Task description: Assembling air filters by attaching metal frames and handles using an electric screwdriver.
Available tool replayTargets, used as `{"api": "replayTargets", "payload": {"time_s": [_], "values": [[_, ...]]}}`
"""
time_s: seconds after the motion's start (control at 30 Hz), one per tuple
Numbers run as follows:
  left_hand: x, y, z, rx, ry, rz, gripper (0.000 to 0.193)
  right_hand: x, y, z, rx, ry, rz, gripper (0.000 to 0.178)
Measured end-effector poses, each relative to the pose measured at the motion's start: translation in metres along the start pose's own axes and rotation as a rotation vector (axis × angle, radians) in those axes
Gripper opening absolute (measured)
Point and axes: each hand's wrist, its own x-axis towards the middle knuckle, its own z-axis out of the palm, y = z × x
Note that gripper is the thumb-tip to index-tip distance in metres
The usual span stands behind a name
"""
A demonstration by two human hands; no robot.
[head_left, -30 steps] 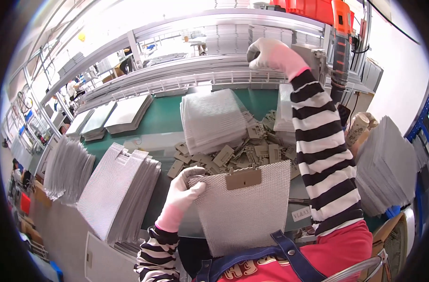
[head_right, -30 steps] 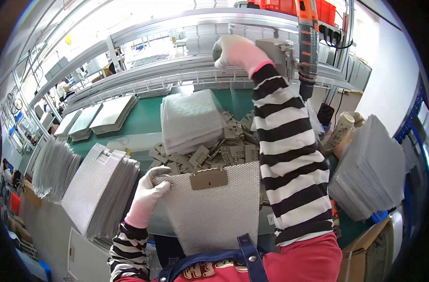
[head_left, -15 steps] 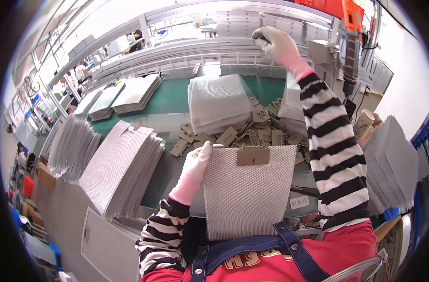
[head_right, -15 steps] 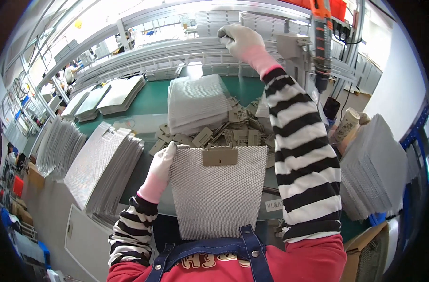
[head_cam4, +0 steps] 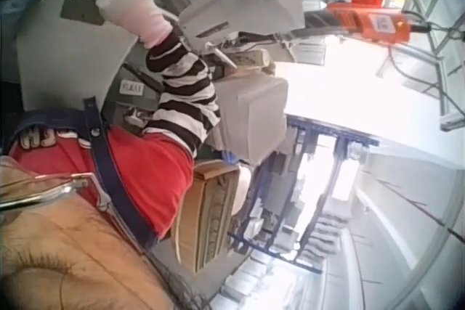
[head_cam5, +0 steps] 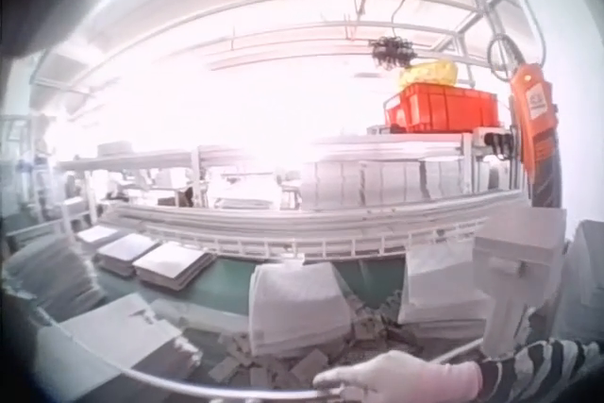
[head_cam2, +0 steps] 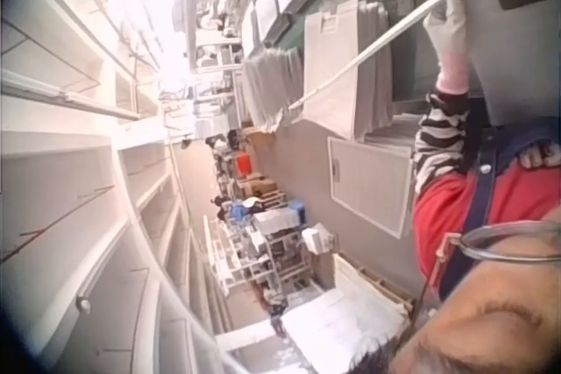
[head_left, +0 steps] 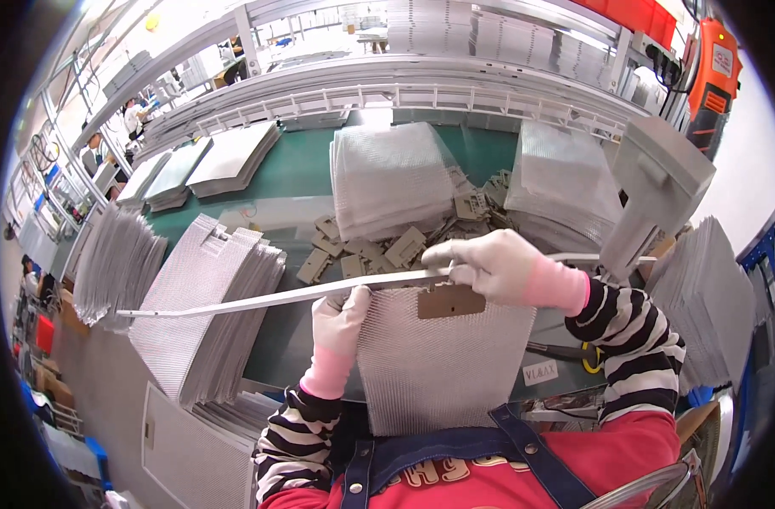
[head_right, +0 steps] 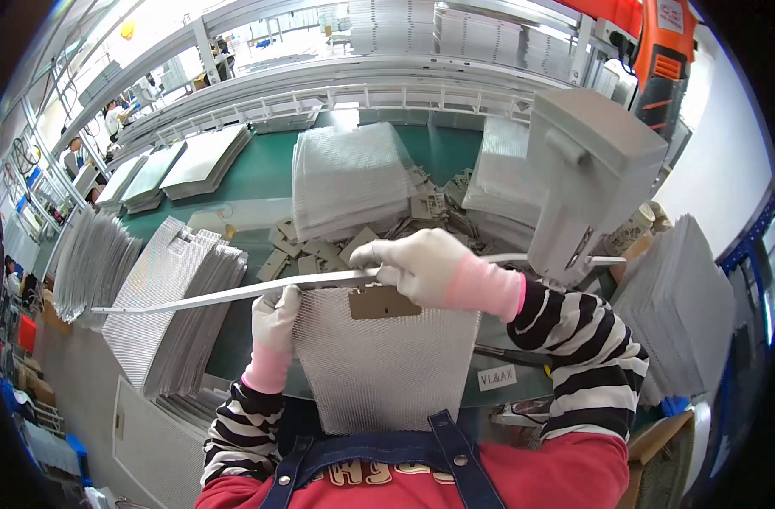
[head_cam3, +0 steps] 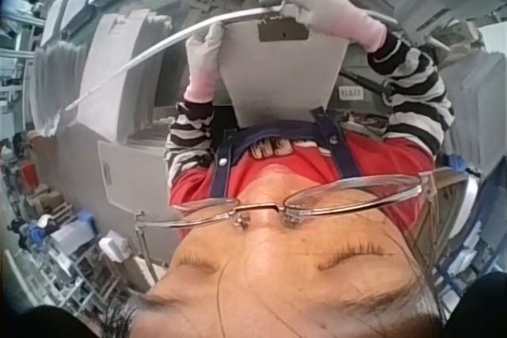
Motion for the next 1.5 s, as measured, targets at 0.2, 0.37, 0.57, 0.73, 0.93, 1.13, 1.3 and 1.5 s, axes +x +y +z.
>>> {"api": "replayTargets", "payload": {"time_s": [0.2,0.37,0.57,0.73,0.93,1.13,1.3,1.5], "values": [[0.004,-0.003,0.003,-0.112,-0.032,-0.048,0.008,0.014,-0.005,0.002,0.02,-0.108,0.066,0.033],[0.004,0.003,0.009,-0.158,-0.099,-0.141,0.017,0.007,-0.004,0.014,0.044,-0.057,-0.001,0.032],[-0.008,0.008,0.005,-0.304,-0.078,-0.106,0.04,0.001,-0.004,0.007,0.023,-0.128,-0.014,0.034],[-0.014,0.011,0.001,-0.294,-0.115,-0.044,0.054,-0.003,-0.016,0.016,-0.025,-0.035,-0.098,0.034],[-0.009,0.051,-0.037,1.084,-0.297,0.345,0.023,-0.027,0.017,0.003,-0.082,-0.062,0.088,0.029],[0.02,0.1,0.017,1.445,-0.839,0.264,0.038,-0.024,-0.004,-0.018,0.027,-0.225,0.135,0.03],[0.039,0.1,0.01,1.404,-0.923,0.094,0.035,-0.074,0.042,-0.037,-0.111,-0.169,0.28,0.025],[0.052,0.108,0.015,1.395,-0.998,0.007,0.034,-0.079,0.064,-0.037,-0.273,-0.062,0.171,0.025]]}}
